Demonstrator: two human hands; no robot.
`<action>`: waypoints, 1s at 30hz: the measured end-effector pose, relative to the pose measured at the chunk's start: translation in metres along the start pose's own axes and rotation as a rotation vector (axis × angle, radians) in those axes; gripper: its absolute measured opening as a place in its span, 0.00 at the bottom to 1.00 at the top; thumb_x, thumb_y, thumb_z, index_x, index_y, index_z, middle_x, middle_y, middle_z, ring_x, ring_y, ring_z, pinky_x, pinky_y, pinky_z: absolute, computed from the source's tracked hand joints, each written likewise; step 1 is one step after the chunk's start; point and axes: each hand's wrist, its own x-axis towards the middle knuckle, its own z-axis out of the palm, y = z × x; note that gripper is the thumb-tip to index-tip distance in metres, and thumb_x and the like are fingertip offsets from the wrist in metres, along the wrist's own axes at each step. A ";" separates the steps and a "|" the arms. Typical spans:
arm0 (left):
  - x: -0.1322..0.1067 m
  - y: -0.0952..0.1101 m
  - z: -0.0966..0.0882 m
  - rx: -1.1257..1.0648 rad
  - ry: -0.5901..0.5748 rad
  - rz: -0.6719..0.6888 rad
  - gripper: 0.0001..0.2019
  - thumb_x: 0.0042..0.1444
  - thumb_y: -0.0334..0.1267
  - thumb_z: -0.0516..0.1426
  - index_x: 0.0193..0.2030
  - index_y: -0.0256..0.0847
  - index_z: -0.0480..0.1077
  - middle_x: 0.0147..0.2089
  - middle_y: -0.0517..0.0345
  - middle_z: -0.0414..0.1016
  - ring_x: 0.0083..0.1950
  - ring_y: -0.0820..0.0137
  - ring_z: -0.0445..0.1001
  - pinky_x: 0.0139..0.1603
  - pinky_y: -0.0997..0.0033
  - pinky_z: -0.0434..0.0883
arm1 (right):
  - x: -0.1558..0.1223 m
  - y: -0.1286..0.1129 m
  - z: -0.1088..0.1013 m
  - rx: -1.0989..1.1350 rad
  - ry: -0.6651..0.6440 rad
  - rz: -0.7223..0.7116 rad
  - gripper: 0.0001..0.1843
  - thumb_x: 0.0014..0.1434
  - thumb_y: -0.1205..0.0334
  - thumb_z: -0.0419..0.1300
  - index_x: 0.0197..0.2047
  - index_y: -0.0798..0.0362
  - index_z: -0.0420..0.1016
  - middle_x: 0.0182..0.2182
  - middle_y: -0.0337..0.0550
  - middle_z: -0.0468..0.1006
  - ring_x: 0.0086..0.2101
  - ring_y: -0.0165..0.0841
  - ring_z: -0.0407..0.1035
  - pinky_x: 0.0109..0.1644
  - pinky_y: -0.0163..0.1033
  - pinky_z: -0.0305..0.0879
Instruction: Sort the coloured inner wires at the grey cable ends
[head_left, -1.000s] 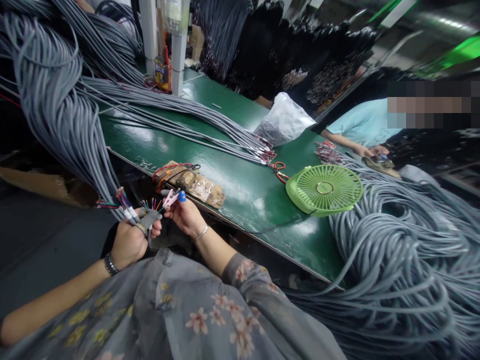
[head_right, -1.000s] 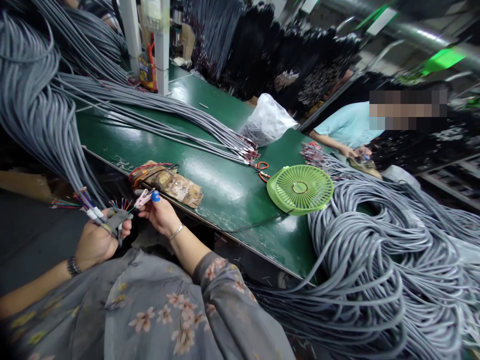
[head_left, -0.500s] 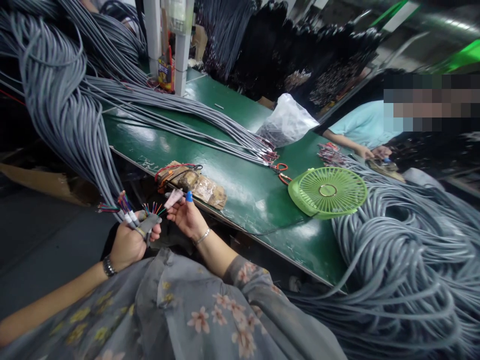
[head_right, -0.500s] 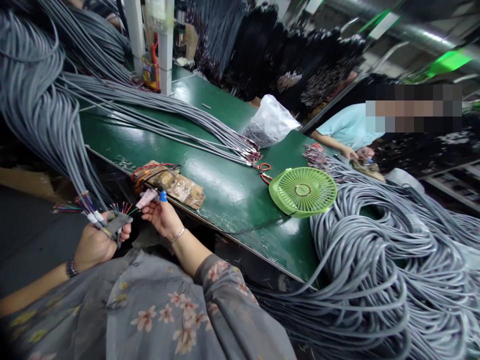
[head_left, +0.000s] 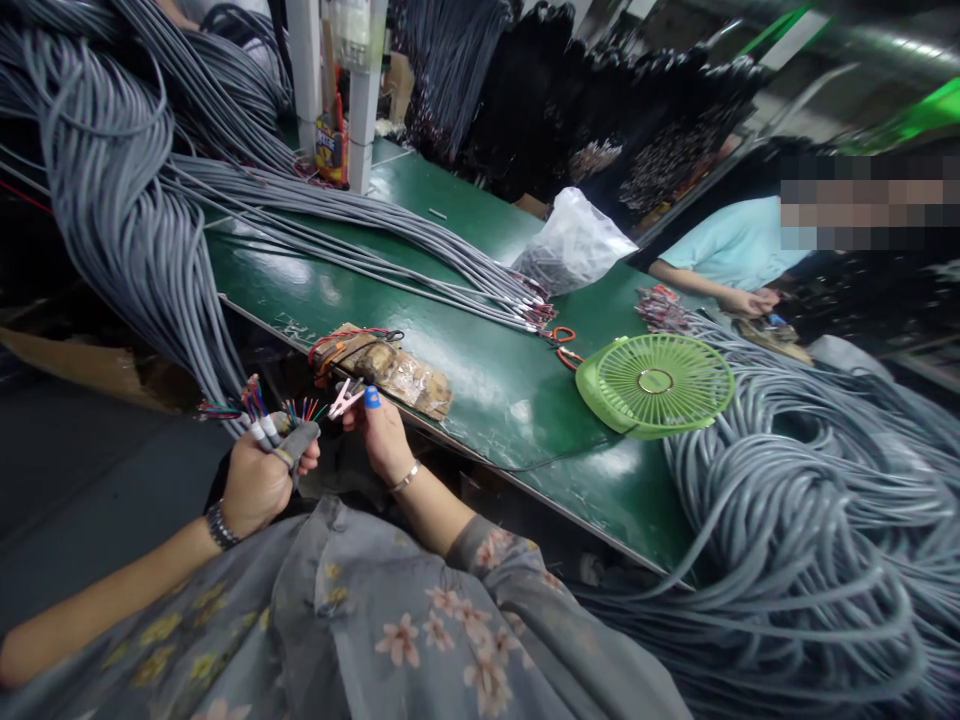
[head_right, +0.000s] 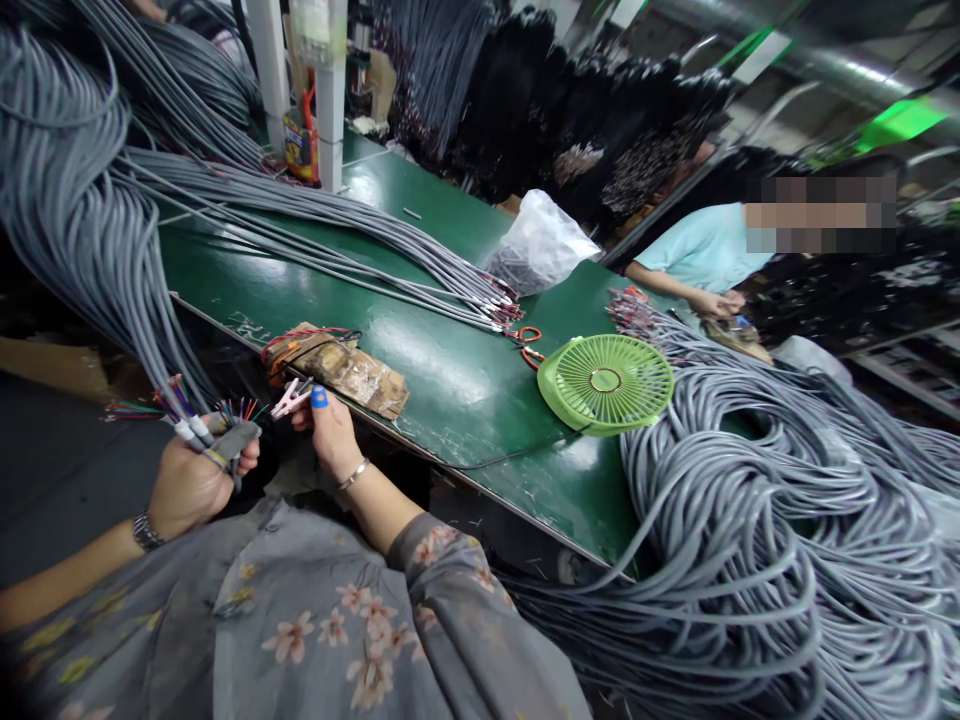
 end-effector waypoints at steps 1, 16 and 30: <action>0.000 -0.001 0.000 0.007 -0.002 0.006 0.19 0.24 0.46 0.76 0.18 0.41 0.73 0.14 0.63 0.74 0.15 0.76 0.68 0.16 0.78 0.65 | -0.001 0.001 -0.001 -0.040 0.018 -0.035 0.30 0.56 0.29 0.66 0.29 0.51 0.77 0.23 0.38 0.75 0.27 0.30 0.67 0.34 0.37 0.69; 0.003 -0.012 -0.007 0.101 -0.017 0.054 0.15 0.30 0.43 0.73 0.20 0.41 0.73 0.16 0.61 0.75 0.17 0.74 0.69 0.18 0.77 0.65 | 0.006 -0.001 0.014 0.264 0.003 0.207 0.22 0.62 0.39 0.68 0.36 0.52 0.80 0.29 0.41 0.78 0.32 0.31 0.71 0.36 0.34 0.71; 0.001 -0.014 -0.018 0.111 -0.019 0.072 0.12 0.30 0.42 0.71 0.17 0.41 0.74 0.16 0.59 0.75 0.17 0.73 0.70 0.18 0.76 0.65 | -0.007 -0.002 -0.006 0.334 0.041 0.318 0.25 0.64 0.37 0.64 0.32 0.52 0.77 0.28 0.41 0.79 0.27 0.29 0.69 0.29 0.32 0.68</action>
